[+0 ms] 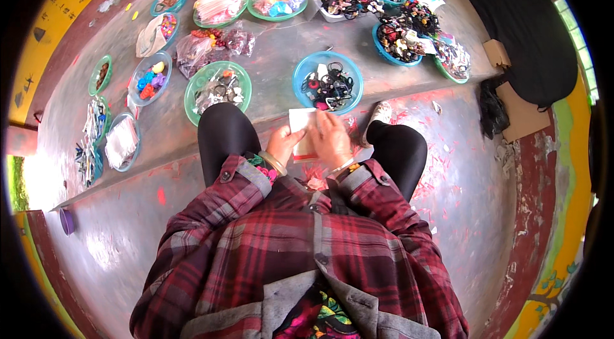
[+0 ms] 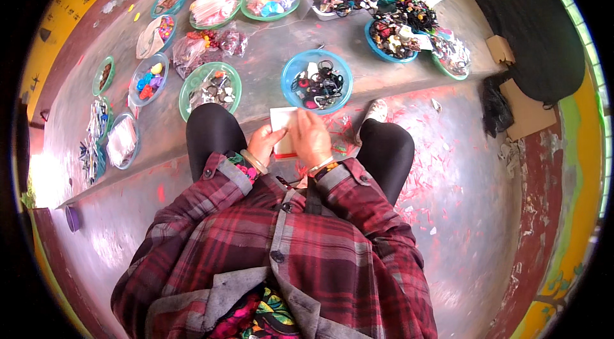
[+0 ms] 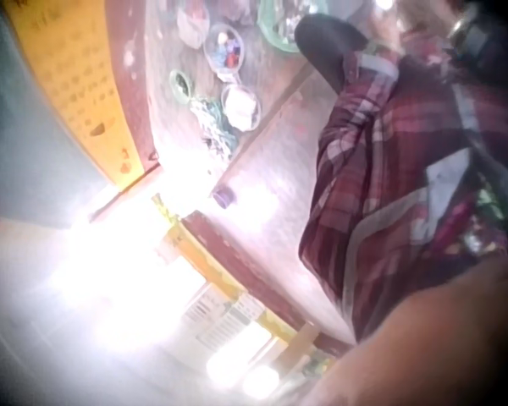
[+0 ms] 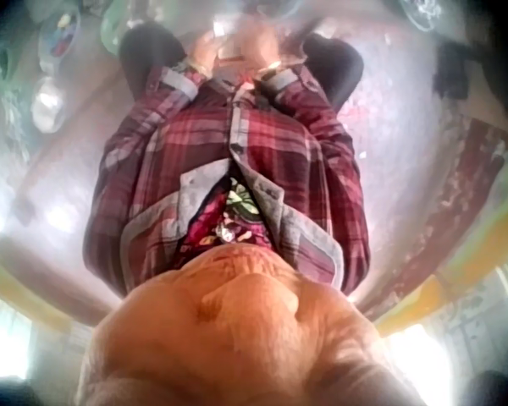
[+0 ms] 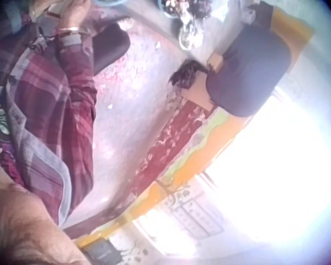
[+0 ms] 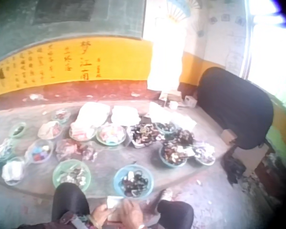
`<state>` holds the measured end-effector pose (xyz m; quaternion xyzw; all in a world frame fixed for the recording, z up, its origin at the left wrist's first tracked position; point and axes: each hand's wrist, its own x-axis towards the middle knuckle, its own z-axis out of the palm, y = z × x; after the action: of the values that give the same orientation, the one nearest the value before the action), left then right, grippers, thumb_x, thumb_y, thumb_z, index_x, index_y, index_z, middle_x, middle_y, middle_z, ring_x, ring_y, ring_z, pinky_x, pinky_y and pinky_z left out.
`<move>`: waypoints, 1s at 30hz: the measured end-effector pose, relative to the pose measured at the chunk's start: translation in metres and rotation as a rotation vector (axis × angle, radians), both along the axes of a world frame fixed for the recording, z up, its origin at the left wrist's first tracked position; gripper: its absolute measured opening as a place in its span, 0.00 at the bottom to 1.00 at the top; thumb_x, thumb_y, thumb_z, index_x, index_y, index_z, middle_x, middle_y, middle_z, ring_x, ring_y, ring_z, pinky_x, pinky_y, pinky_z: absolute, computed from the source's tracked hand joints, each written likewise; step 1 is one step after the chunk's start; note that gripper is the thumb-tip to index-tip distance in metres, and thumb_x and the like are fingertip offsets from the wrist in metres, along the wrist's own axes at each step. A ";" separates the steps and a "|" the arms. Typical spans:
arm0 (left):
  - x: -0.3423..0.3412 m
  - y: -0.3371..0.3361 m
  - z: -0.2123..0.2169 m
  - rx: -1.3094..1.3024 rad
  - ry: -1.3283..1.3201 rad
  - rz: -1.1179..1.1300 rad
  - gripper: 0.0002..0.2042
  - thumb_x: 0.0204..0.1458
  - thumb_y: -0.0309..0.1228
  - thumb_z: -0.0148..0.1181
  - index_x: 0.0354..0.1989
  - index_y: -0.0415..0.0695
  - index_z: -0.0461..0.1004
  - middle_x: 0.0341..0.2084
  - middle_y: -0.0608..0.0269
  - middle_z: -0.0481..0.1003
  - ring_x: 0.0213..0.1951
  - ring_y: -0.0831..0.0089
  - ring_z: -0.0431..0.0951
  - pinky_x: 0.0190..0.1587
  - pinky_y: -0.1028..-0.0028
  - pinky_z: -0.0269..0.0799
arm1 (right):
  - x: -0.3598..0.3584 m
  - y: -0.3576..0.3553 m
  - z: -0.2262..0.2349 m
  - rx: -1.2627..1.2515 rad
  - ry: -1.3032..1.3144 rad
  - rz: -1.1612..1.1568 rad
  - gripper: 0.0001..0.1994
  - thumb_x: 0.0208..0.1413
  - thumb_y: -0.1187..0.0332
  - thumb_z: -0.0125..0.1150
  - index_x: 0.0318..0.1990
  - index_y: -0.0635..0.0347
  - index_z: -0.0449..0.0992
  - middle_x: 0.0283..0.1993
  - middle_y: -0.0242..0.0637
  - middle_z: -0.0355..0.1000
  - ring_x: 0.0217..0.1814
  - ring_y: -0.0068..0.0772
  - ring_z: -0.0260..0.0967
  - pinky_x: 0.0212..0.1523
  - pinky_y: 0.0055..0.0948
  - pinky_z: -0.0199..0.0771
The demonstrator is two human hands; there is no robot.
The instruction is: The person sits on the floor and assembles keychains by hand. They pick up small metal rings and plastic charms from bowls, link the components together, and place the finished keychains into a blue bowl.
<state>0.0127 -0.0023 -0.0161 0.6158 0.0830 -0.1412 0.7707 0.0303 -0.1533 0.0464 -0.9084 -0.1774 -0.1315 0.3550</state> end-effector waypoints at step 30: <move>-0.004 -0.011 0.027 -0.365 0.175 -0.055 0.08 0.49 0.26 0.51 0.37 0.37 0.70 0.31 0.62 0.73 0.33 0.75 0.73 0.38 0.75 0.66 | -0.003 -0.011 0.013 -0.013 -0.141 -0.033 0.05 0.40 0.70 0.56 0.27 0.60 0.73 0.24 0.40 0.67 0.28 0.43 0.66 0.29 0.36 0.66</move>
<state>0.0083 -0.0133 0.0112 0.4534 0.1060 -0.2281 0.8551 0.0278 -0.1643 0.0590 -0.9021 -0.1878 -0.1996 0.3334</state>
